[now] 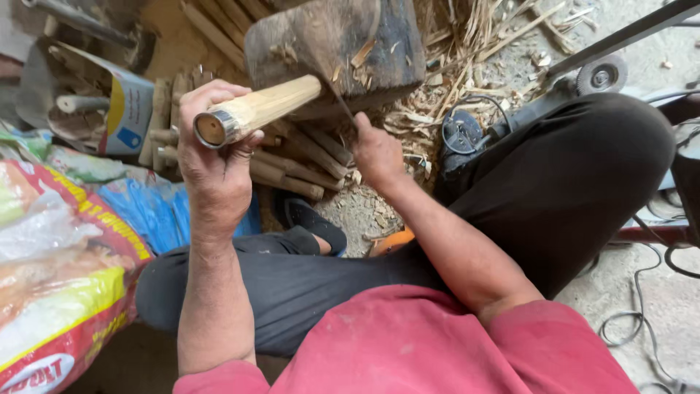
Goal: The person sits on the floor and uses a knife to shave and shape a cylindrical wooden dowel. They repeatedly rotate the dowel and remove thin shavings to smooth its surface.
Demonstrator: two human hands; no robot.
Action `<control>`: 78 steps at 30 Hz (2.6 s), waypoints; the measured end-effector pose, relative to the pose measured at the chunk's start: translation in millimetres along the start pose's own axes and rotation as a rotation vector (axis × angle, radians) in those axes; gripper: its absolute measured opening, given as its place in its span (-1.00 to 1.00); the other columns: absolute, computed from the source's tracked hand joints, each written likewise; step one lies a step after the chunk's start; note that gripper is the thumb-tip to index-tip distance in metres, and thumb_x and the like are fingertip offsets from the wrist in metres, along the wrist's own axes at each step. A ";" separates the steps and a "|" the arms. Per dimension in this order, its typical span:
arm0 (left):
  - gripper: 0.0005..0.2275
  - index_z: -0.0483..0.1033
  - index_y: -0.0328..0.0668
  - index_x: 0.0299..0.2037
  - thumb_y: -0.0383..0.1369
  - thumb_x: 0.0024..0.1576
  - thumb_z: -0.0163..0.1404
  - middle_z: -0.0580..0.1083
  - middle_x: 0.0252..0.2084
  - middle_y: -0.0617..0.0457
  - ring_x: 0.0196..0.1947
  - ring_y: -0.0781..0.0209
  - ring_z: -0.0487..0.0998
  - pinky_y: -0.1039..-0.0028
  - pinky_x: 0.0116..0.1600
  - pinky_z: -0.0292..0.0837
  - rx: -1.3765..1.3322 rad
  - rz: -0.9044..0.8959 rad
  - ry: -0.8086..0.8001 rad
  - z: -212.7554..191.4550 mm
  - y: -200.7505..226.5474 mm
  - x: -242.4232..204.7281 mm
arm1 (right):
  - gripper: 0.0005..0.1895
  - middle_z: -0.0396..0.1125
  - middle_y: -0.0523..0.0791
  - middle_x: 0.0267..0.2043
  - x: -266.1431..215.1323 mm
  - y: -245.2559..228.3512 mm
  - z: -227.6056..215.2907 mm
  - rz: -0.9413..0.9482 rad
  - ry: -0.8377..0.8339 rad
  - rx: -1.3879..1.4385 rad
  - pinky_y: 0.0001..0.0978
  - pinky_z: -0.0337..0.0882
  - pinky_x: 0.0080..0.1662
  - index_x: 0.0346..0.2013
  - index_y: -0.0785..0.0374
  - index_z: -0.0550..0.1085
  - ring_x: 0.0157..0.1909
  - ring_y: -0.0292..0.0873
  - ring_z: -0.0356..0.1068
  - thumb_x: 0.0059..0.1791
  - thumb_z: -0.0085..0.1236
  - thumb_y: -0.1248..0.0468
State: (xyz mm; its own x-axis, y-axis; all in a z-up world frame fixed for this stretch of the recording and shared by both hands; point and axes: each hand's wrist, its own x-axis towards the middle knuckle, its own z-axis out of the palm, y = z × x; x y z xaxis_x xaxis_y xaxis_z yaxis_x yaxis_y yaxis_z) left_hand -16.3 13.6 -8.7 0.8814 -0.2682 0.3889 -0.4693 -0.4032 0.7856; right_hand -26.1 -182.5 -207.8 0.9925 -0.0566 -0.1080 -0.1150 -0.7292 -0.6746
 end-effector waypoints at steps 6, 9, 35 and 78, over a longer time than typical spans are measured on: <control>-0.65 0.25 -0.27 0.19 -0.56 0.33 0.18 0.35 0.17 -0.02 0.13 0.18 0.40 0.42 0.34 0.41 -0.015 -0.046 0.117 7.3 0.5 7.2 | -0.91 0.34 0.00 -0.47 -26.3 -44.2 -26.9 -0.350 0.220 0.178 -0.05 0.36 -0.40 -0.22 0.19 0.26 -0.44 0.11 0.41 0.14 -0.04 0.29; -0.63 0.25 -0.25 0.19 -0.53 0.30 0.17 0.35 0.17 0.00 0.17 0.18 0.42 0.42 0.30 0.42 -0.052 -0.087 0.122 4.4 -7.6 0.8 | -0.92 0.32 0.03 -0.41 -29.7 -46.5 -21.0 -0.512 0.278 0.223 -0.06 0.38 -0.33 -0.15 0.17 0.24 -0.35 0.13 0.43 0.10 -0.07 0.34; -0.58 0.42 -0.21 0.15 -0.09 0.23 0.02 0.45 -0.28 0.07 -0.28 0.26 0.56 0.32 -0.25 0.61 -1.013 -0.439 0.264 38.4 -94.9 34.3 | -0.89 0.25 -0.16 -0.50 41.6 48.4 -25.9 0.383 0.236 0.925 -0.41 0.33 -0.56 -0.15 0.27 0.28 -0.60 -0.26 0.25 0.11 -0.02 0.30; -0.66 0.29 -0.39 0.00 -0.44 0.09 0.12 0.46 -0.35 -0.12 -0.50 0.08 0.55 0.26 -0.41 0.54 -0.876 -1.082 0.794 81.2 -203.8 -35.8 | -0.91 0.28 -0.16 -0.52 38.6 22.3 -19.1 0.296 0.070 0.838 -0.41 0.25 -0.60 -0.19 0.24 0.32 -0.64 -0.30 0.23 0.14 -0.02 0.28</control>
State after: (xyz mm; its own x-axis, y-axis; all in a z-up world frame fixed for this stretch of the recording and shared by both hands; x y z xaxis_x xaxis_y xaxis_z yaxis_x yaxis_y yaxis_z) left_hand 43.4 34.3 -221.8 0.6977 0.4110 -0.5868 0.2923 0.5845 0.7569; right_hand 10.4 -213.9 -213.1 0.9144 -0.2249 -0.3365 -0.3319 0.0588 -0.9415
